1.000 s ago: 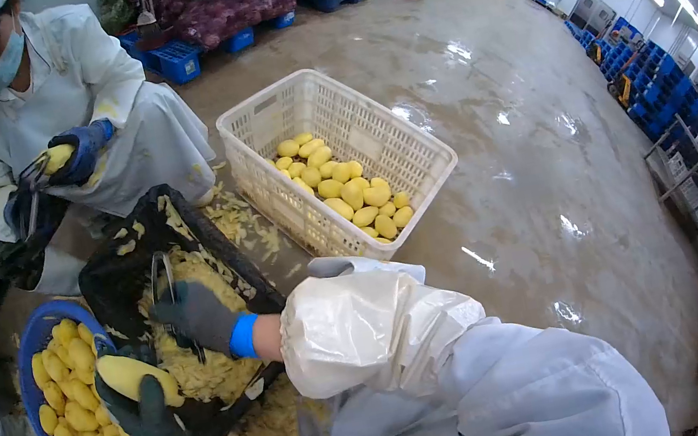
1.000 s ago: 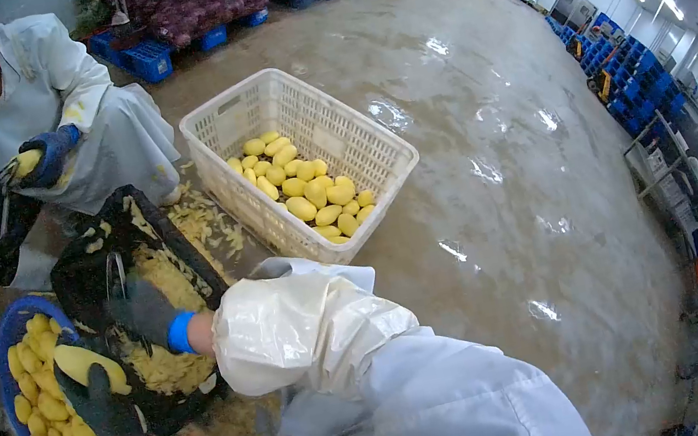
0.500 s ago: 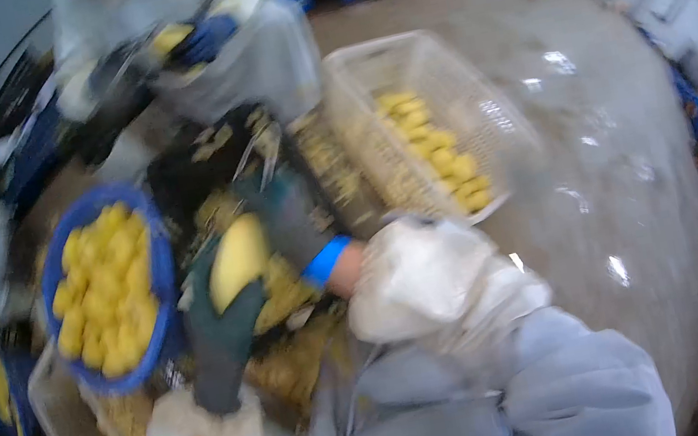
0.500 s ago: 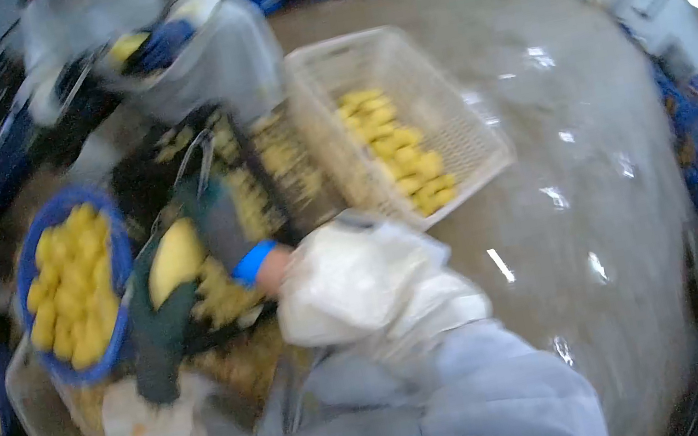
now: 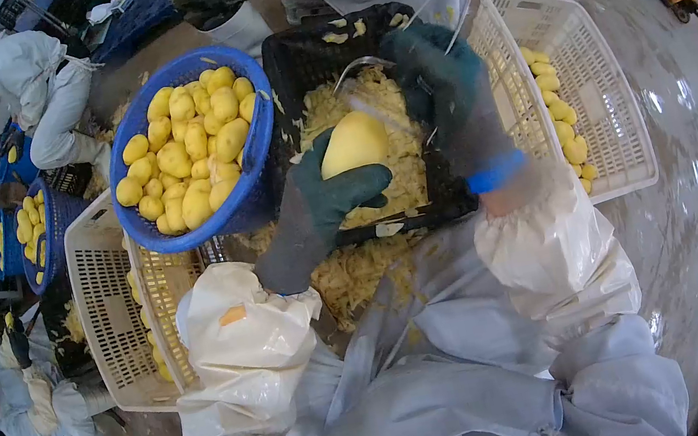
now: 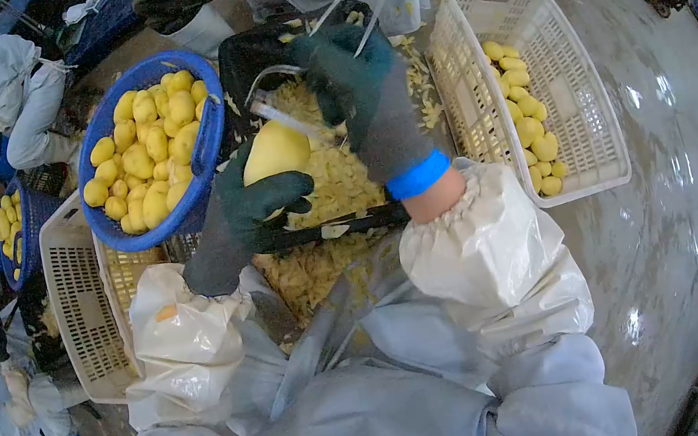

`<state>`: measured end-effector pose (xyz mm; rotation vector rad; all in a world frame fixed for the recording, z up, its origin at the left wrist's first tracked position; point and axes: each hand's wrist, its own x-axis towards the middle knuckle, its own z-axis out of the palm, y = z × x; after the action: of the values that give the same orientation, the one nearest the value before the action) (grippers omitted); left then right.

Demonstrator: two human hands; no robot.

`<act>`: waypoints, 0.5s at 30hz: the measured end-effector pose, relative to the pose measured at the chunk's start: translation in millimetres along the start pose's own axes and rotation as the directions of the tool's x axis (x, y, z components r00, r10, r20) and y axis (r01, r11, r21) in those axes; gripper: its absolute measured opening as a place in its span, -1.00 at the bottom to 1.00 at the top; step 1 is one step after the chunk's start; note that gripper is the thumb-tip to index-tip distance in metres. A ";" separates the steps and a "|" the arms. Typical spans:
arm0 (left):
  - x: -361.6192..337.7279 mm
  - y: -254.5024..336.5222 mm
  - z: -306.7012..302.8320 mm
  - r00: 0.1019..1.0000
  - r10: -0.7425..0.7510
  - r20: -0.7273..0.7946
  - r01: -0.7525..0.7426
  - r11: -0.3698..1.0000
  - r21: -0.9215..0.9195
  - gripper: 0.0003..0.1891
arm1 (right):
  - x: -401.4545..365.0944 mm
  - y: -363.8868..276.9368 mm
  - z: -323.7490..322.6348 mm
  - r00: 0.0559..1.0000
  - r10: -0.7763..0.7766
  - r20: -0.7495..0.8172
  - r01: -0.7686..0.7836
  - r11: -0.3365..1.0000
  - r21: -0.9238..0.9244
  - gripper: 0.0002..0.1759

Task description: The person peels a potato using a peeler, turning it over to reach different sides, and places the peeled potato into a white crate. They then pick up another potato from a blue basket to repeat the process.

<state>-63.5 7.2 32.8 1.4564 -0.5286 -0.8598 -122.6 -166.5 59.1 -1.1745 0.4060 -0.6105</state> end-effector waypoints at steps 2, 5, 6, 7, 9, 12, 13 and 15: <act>0.3 -6.3 -3.2 0.999 0.050 -0.021 -0.045 0.984 0.175 -0.43 | -5.8 7.9 6.2 0.997 -0.002 0.078 0.015 0.986 -0.167 -0.77; -2.4 -0.9 2.1 0.990 0.133 -0.039 -0.112 0.932 0.344 -0.41 | 19.6 29.9 -16.8 0.990 -0.142 0.021 0.143 0.957 -0.254 -0.78; -3.8 1.8 5.6 0.984 0.169 -0.059 -0.140 0.933 0.332 -0.39 | 37.4 39.3 -28.1 0.967 -0.226 -0.116 0.184 0.938 -0.293 -0.80; -4.2 1.5 6.8 0.984 0.170 -0.057 -0.142 0.932 0.334 -0.39 | 36.7 34.6 -32.6 0.967 -0.228 -0.117 0.186 0.938 -0.292 -0.80; -3.7 1.6 4.9 0.986 0.157 -0.058 -0.146 0.976 0.161 -0.46 | 35.7 23.4 -34.9 0.966 -0.258 -0.017 0.247 0.939 -0.240 -0.72; -0.7 3.7 1.2 0.999 0.046 -0.018 -0.046 0.999 0.001 -0.49 | -3.9 8.1 6.8 0.996 -0.086 0.013 0.087 0.979 -0.184 -0.76; -0.2 5.7 -1.0 1.000 -0.011 0.013 0.012 0.997 -0.070 -0.50 | -10.2 8.3 11.8 0.998 0.042 0.052 -0.033 0.986 -0.166 -0.77; -1.5 9.3 -4.8 0.990 -0.113 0.079 0.127 0.970 -0.207 -0.52 | 6.4 25.1 -1.4 0.986 -0.142 0.082 0.157 0.961 -0.226 -0.78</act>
<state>-59.0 10.5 41.8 1.2779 -0.3882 -1.0315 -112.7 -165.2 35.2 -1.4546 0.3408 -0.6665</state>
